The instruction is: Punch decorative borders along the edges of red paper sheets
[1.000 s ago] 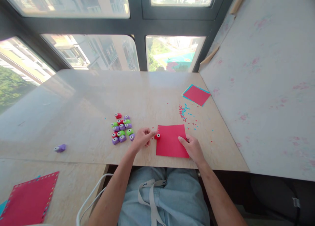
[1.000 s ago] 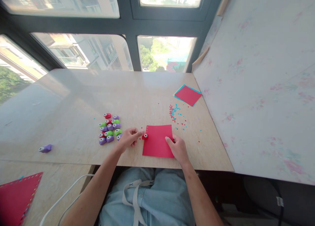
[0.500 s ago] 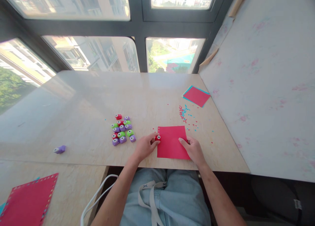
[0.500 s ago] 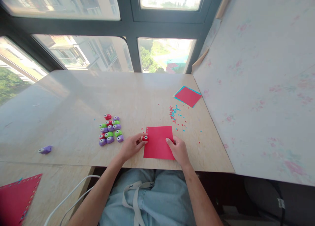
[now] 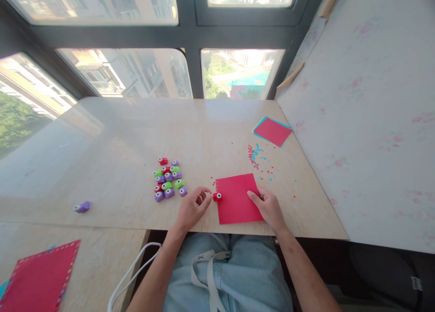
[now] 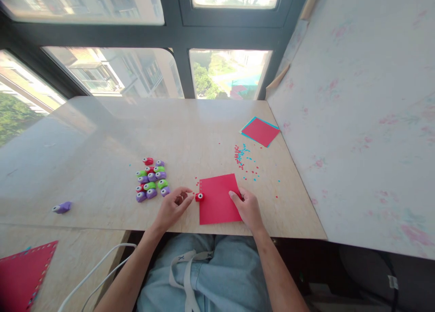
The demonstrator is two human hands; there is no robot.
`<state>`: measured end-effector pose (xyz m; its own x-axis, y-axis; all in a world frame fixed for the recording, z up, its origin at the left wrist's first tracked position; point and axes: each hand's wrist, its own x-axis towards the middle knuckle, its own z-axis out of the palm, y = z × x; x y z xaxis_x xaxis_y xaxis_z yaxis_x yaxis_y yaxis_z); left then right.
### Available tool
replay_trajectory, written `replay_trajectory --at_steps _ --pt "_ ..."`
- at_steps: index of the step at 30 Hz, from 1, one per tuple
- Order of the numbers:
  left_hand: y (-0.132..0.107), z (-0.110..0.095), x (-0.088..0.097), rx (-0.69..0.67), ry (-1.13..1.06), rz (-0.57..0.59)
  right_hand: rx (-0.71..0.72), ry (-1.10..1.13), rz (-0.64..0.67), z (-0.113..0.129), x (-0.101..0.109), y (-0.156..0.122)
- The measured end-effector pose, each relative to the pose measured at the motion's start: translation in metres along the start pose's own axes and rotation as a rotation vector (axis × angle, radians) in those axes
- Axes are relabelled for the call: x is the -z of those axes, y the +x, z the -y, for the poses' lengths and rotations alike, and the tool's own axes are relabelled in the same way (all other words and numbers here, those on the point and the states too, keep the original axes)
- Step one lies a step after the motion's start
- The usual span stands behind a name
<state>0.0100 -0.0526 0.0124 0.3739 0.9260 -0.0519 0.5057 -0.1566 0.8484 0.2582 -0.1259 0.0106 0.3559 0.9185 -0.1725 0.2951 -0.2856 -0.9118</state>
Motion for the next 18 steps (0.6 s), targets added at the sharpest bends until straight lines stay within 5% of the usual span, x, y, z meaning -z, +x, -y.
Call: replay_trajectory --at_steps 6,18 --pt "0.0043 -0.0096 -0.0076 -0.168 0.181 0.09 0.008 -0.04 -0.022 0.0019 -0.0004 -0.0001" --pt "0.0101 -0.0077 -0.0103 -0.23 0.325 0.126 0.029 -0.072 -0.035 0.0027 -0.0015 -0.0001"
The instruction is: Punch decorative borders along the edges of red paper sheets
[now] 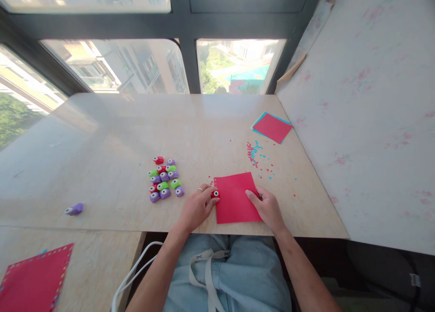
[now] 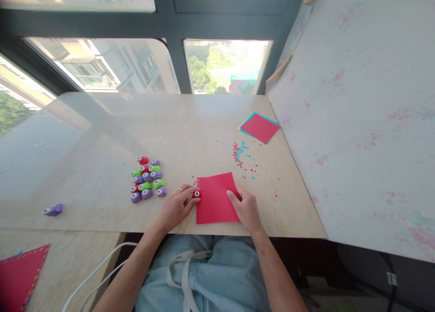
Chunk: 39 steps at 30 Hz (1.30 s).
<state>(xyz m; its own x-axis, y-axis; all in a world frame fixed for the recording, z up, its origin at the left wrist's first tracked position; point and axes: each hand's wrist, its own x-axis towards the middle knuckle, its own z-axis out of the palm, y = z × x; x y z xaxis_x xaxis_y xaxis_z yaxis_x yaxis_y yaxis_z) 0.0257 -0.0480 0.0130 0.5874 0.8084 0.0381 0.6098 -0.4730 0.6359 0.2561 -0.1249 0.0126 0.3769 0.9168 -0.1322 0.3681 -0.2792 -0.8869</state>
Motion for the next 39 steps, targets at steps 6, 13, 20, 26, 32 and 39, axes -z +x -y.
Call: replay_trajectory --at_steps 6,13,20,26,32,39 --pt "-0.0017 0.0037 0.0009 -0.003 -0.074 -0.041 -0.004 0.017 0.008 -0.0031 -0.0004 0.0006" --pt "-0.0031 0.0026 -0.0016 0.009 -0.062 -0.053 -0.026 0.029 0.003 -0.0021 -0.0002 0.0003" --pt "0.0004 0.0001 -0.0056 -0.003 -0.015 -0.091 -0.04 0.04 0.023 -0.002 0.0004 0.0004" --pt "0.001 0.0016 -0.0056 0.0 -0.036 -0.102 -0.005 0.061 0.008 -0.0034 -0.0003 0.0009" --pt "-0.0014 0.0039 -0.0061 0.0 -0.079 -0.147 0.005 0.083 -0.018 -0.0035 -0.0005 0.0011" --pt "-0.0004 0.0014 -0.0081 0.005 -0.049 -0.158 -0.022 0.105 -0.01 -0.0039 -0.0009 0.0009"
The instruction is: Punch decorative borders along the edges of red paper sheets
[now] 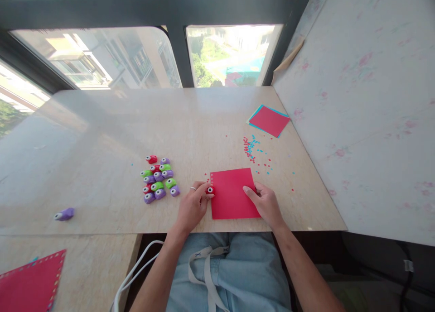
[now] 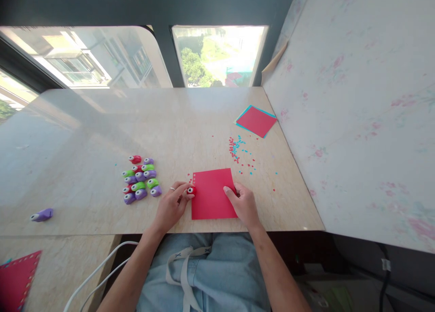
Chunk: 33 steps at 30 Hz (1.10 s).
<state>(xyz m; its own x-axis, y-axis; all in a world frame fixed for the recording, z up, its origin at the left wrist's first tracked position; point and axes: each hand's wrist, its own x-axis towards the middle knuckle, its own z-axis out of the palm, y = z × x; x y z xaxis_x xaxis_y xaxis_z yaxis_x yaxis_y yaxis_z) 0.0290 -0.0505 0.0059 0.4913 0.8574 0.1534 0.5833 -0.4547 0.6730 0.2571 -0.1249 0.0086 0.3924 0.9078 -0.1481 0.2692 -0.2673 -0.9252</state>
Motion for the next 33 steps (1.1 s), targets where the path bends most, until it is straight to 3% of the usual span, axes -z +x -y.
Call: replay_trajectory --at_steps 11,17,33 --pt "0.0008 -0.0008 0.0 -0.019 -0.05 0.004 -0.023 0.011 -0.018 0.003 0.0009 0.0001" --pt "0.0013 -0.0025 -0.0012 -0.046 0.045 0.012 -0.014 -0.008 -0.018 0.0046 -0.0001 0.0" --pt "-0.0041 0.002 0.0038 -0.061 -0.083 0.04 -0.096 0.107 -0.052 0.0066 -0.0012 0.0005"
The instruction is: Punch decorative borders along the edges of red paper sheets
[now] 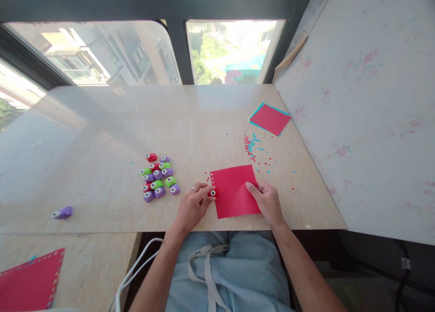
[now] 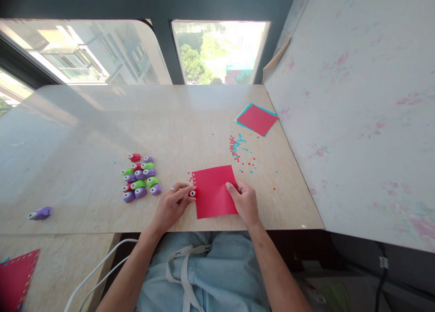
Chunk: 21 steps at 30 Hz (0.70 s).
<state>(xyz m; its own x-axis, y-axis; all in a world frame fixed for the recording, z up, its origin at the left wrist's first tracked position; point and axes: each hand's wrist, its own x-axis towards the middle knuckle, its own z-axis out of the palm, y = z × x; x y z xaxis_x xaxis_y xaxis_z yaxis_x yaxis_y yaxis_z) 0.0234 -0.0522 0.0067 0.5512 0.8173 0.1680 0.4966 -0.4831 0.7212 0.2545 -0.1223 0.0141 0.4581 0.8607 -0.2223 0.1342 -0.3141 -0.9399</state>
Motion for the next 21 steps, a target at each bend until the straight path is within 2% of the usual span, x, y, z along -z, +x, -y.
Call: replay_trajectory --at_steps 7,13,17,21 --pt "-0.001 0.002 -0.002 0.032 -0.033 -0.027 -0.032 0.062 0.025 0.0 0.001 -0.001" --pt "-0.001 0.002 0.0 0.08 -0.176 -0.101 -0.012 0.028 0.029 -0.001 0.003 0.0" --pt "-0.003 0.003 0.005 0.188 -0.261 -0.177 -0.017 0.021 0.013 -0.001 0.003 0.0" --pt "-0.006 0.004 0.011 0.373 -0.494 -0.195 -0.01 0.045 0.013 -0.003 0.003 0.0"
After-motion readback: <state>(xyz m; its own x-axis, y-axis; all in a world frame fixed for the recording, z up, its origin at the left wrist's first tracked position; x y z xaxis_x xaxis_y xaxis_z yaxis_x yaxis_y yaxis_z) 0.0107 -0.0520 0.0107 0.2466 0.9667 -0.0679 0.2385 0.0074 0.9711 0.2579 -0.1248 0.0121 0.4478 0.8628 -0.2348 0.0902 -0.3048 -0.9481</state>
